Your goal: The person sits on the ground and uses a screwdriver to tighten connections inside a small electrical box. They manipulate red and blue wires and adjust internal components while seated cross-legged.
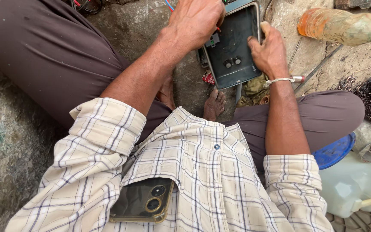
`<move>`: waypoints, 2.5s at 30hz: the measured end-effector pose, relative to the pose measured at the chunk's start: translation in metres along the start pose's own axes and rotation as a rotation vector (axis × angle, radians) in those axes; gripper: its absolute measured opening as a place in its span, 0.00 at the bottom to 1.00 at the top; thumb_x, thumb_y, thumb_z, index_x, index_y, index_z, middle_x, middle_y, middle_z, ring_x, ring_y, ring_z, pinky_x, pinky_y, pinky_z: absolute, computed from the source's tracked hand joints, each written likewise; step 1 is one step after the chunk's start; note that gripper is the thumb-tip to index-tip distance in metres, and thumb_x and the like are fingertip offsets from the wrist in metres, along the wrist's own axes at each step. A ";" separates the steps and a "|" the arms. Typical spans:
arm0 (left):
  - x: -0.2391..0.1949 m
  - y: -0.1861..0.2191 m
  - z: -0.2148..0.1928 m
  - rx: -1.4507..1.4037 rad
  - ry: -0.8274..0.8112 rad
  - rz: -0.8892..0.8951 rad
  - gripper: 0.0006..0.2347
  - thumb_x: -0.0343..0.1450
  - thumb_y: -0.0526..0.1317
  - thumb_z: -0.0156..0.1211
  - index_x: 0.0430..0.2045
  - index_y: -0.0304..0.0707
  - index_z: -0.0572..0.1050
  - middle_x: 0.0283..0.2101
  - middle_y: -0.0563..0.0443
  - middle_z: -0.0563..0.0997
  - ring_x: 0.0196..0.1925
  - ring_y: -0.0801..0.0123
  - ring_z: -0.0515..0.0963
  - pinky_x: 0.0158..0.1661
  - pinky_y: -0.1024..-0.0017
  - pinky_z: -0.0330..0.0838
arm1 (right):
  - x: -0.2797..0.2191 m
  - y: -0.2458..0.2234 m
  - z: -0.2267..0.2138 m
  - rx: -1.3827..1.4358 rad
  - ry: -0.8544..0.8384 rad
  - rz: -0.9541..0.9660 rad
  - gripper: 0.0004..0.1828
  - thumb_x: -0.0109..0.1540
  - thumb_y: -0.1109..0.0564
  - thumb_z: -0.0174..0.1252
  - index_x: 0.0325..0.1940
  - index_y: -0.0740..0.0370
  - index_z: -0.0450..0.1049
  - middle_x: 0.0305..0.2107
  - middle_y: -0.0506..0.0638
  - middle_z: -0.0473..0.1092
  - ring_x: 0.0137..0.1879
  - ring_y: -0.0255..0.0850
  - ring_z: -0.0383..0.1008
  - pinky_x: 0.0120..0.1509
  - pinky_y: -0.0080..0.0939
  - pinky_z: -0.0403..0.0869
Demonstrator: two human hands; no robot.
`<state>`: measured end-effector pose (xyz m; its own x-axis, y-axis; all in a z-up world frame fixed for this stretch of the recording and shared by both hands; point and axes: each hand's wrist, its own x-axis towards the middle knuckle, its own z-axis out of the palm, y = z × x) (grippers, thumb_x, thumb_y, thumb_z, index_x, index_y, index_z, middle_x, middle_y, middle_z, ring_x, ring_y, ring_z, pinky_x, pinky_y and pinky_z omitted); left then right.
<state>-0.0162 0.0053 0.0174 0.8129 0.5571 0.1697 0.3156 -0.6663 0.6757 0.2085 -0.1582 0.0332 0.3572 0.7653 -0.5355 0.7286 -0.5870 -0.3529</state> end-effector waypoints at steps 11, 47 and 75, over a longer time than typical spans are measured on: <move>-0.015 0.011 -0.013 0.073 0.010 -0.031 0.02 0.57 0.30 0.66 0.19 0.34 0.82 0.26 0.37 0.81 0.32 0.48 0.83 0.30 0.57 0.76 | -0.031 -0.009 -0.008 0.232 -0.077 0.079 0.19 0.65 0.54 0.58 0.58 0.59 0.65 0.45 0.55 0.73 0.49 0.43 0.76 0.52 0.45 0.79; -0.005 0.076 -0.054 0.150 -0.261 0.035 0.07 0.71 0.34 0.55 0.41 0.46 0.76 0.42 0.40 0.74 0.34 0.49 0.82 0.31 0.53 0.74 | -0.077 -0.042 -0.031 0.250 0.323 -0.028 0.24 0.62 0.56 0.64 0.59 0.64 0.66 0.49 0.64 0.74 0.56 0.55 0.78 0.57 0.52 0.74; 0.011 0.176 -0.148 -0.119 0.738 0.153 0.07 0.77 0.40 0.65 0.37 0.38 0.74 0.39 0.50 0.74 0.40 0.64 0.78 0.37 0.66 0.76 | -0.104 -0.007 -0.128 -0.183 1.292 -0.256 0.30 0.68 0.68 0.55 0.73 0.74 0.54 0.65 0.76 0.55 0.72 0.66 0.60 0.78 0.54 0.64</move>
<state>-0.0240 -0.0326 0.2447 0.2917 0.6775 0.6752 0.1367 -0.7282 0.6716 0.2411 -0.2002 0.1891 0.4200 0.6070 0.6747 0.8892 -0.4240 -0.1720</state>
